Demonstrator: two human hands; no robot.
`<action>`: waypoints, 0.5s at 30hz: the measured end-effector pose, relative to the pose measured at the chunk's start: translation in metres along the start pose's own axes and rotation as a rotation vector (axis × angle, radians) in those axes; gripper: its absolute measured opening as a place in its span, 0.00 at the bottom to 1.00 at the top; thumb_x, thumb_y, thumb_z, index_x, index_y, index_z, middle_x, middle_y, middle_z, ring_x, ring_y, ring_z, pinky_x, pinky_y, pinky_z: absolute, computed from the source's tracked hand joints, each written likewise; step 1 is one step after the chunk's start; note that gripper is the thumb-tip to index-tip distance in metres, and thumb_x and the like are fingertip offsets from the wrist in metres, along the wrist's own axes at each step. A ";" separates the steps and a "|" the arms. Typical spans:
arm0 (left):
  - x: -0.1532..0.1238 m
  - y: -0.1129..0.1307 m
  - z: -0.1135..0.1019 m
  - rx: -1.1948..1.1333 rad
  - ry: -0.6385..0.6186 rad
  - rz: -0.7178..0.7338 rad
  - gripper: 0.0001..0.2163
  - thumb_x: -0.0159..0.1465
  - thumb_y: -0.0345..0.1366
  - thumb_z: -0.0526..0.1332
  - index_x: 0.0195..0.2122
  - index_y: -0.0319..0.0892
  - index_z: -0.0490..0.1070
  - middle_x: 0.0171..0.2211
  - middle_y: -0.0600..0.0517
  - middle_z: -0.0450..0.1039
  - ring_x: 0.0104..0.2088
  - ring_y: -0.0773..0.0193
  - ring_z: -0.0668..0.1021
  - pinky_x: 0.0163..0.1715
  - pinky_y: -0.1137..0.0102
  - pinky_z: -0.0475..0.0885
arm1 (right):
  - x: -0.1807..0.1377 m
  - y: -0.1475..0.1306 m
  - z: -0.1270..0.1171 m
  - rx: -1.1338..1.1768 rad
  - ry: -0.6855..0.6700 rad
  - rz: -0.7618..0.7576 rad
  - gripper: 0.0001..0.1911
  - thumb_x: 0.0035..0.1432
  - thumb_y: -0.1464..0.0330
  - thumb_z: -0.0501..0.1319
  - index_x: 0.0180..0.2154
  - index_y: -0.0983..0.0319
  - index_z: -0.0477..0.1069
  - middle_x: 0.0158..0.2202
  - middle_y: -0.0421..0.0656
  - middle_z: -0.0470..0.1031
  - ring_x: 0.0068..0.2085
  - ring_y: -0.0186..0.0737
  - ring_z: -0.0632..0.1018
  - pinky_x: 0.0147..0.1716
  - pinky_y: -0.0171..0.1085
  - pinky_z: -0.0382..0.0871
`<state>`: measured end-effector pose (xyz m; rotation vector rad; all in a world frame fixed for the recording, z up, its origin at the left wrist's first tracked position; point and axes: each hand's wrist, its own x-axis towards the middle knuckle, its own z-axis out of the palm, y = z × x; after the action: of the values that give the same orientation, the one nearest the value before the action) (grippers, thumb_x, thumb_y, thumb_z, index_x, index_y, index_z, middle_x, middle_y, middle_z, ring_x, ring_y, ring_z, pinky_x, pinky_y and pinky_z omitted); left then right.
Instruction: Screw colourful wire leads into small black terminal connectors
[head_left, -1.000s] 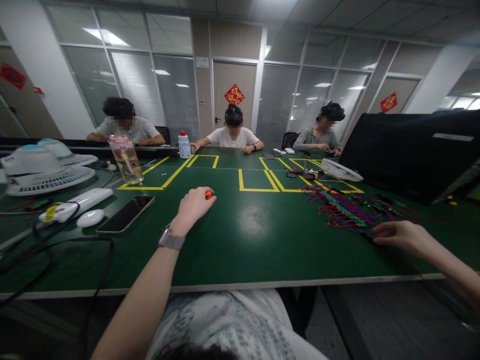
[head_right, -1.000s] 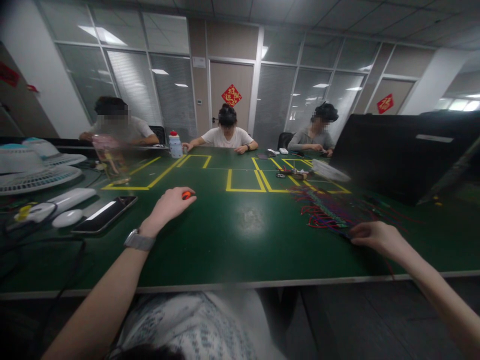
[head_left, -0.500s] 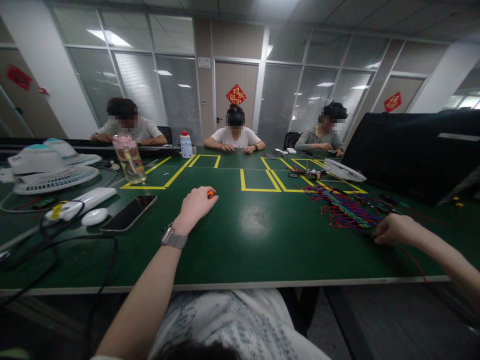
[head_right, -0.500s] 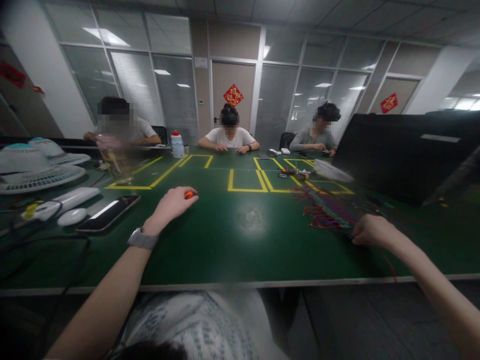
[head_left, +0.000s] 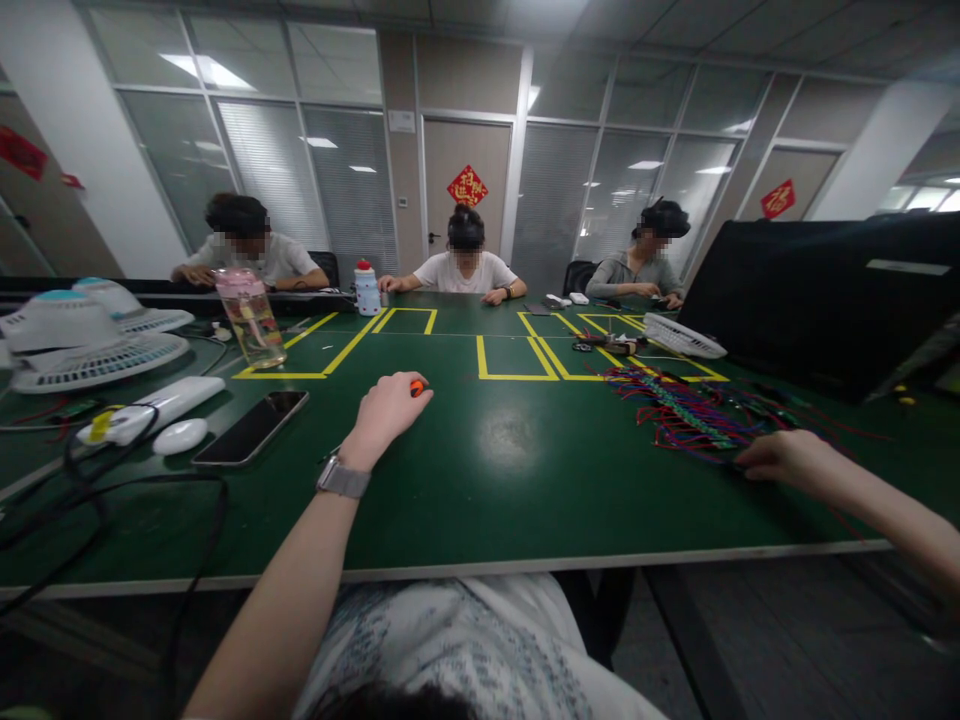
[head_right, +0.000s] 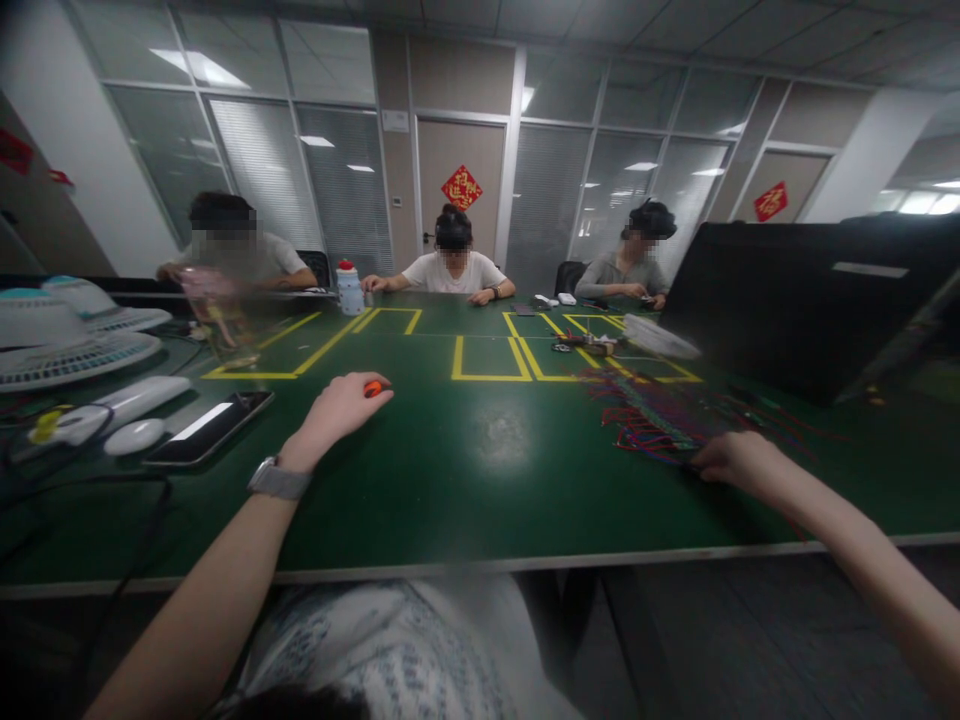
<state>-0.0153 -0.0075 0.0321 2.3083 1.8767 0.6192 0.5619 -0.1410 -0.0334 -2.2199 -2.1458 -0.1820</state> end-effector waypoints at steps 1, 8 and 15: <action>0.000 0.000 0.000 0.001 0.000 -0.003 0.16 0.63 0.45 0.57 0.47 0.47 0.75 0.47 0.45 0.77 0.46 0.50 0.79 0.45 0.61 0.72 | -0.001 -0.002 -0.001 0.002 0.006 -0.028 0.10 0.46 0.68 0.62 0.30 0.56 0.82 0.31 0.41 0.83 0.34 0.48 0.83 0.33 0.38 0.77; 0.001 0.000 0.001 0.003 0.000 -0.012 0.16 0.62 0.45 0.57 0.47 0.48 0.75 0.46 0.46 0.77 0.46 0.50 0.78 0.46 0.61 0.72 | -0.010 -0.016 -0.012 0.020 0.056 -0.168 0.13 0.50 0.69 0.58 0.31 0.57 0.82 0.33 0.43 0.83 0.34 0.46 0.83 0.33 0.36 0.77; 0.001 -0.002 0.002 0.019 -0.005 0.000 0.16 0.63 0.46 0.56 0.48 0.48 0.74 0.46 0.46 0.77 0.44 0.51 0.79 0.43 0.63 0.72 | -0.014 -0.016 -0.010 0.002 0.078 -0.253 0.17 0.54 0.68 0.53 0.33 0.59 0.82 0.34 0.47 0.83 0.34 0.46 0.83 0.34 0.37 0.78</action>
<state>-0.0159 -0.0056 0.0303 2.3188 1.8888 0.5982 0.5453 -0.1554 -0.0262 -1.8988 -2.3750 -0.2706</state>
